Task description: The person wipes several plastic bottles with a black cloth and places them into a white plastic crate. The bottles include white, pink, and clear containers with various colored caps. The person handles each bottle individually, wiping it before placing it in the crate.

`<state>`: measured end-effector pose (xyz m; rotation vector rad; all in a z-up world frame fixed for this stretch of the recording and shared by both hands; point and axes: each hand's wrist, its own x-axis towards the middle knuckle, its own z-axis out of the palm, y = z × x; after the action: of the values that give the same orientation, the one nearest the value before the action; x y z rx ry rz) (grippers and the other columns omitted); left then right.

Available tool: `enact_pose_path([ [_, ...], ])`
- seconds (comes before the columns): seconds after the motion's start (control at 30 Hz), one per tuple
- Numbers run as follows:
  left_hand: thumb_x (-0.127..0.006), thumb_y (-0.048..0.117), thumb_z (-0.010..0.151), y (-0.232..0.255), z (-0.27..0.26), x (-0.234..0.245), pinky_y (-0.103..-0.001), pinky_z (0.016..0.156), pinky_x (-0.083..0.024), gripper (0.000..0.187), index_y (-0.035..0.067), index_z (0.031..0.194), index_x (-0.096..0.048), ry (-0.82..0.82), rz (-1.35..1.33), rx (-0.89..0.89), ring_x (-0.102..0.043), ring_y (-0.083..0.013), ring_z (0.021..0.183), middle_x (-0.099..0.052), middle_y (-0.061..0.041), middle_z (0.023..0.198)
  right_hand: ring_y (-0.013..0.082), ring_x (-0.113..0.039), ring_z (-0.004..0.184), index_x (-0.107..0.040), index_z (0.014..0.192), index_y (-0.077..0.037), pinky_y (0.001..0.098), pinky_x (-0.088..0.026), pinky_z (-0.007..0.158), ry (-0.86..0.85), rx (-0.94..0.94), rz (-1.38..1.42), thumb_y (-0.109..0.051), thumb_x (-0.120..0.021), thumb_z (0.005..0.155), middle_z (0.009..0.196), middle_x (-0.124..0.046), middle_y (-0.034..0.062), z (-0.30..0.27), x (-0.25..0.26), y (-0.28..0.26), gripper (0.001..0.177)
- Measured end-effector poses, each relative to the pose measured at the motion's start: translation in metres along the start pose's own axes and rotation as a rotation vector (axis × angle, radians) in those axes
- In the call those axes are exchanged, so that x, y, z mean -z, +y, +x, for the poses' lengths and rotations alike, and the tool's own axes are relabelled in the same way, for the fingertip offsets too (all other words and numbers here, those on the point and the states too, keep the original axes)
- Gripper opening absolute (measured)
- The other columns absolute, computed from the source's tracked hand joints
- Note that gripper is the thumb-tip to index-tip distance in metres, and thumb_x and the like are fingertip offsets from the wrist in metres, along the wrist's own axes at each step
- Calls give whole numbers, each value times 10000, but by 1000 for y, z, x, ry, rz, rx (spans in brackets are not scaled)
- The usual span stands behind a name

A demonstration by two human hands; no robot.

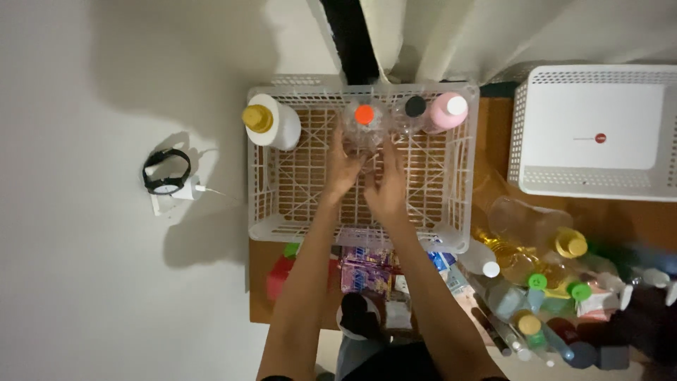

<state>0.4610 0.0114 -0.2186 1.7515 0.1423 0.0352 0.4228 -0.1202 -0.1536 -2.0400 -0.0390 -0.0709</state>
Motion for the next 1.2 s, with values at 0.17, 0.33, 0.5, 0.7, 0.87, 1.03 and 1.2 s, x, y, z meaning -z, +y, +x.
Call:
enact_pose_path([
  [0.17,-808,284,851,17,-24,15,-466,1035,-581,1097,123,1639,-62,-40,-167,146,-577,-326,1326,-352,-208,1613,446,-568,1251,-460,1447,20,482,-469,1063,19,33,36,44,-621,870,1360,-548,301,-39,23,-26,600],
  [0.33,-720,410,903,68,-83,22,-511,1009,-555,936,100,1617,-199,-54,80,265,-575,-323,1319,-255,-206,1641,343,-641,1089,-594,1329,8,406,-512,953,44,-36,92,21,-627,892,1184,-632,235,-103,80,-74,438],
  [0.5,-670,282,1026,92,-145,14,-485,1081,-554,516,26,1460,-557,-218,110,-65,-599,-328,1368,-577,-202,1509,239,-689,928,-686,1207,-20,345,-546,834,98,-44,152,0,-636,903,1023,-699,149,-175,145,-118,308],
  [0.7,-702,146,954,163,-204,-38,-409,1095,-492,372,31,1304,-657,-304,285,-333,-649,-324,1269,-668,-170,1358,268,-730,923,-695,1154,-7,352,-560,791,385,-82,-51,-20,-672,895,1066,-732,167,-202,232,-108,260],
  [0.87,-718,159,938,180,-200,-89,-428,1054,-501,353,40,1266,-663,-372,273,-342,-662,-350,1202,-691,-198,1272,346,-700,976,-706,1169,-10,435,-556,848,476,-118,-276,-79,-720,875,1071,-707,215,-172,287,-60,302],
  [1.03,-729,185,921,168,-184,-139,-445,1027,-493,403,47,1291,-652,-376,361,-347,-635,-375,1183,-666,-218,1242,428,-660,1040,-721,1191,-73,514,-550,915,364,-150,-404,-137,-712,878,1117,-689,232,-123,295,6,320],
  [1.2,-725,199,939,175,-174,-171,-467,1046,-460,378,43,1275,-652,-355,394,-269,-605,-381,1222,-651,-219,1286,511,-621,1032,-581,1243,-63,587,-518,817,165,-324,-487,-223,-801,782,1211,-628,267,-96,288,23,535],
])
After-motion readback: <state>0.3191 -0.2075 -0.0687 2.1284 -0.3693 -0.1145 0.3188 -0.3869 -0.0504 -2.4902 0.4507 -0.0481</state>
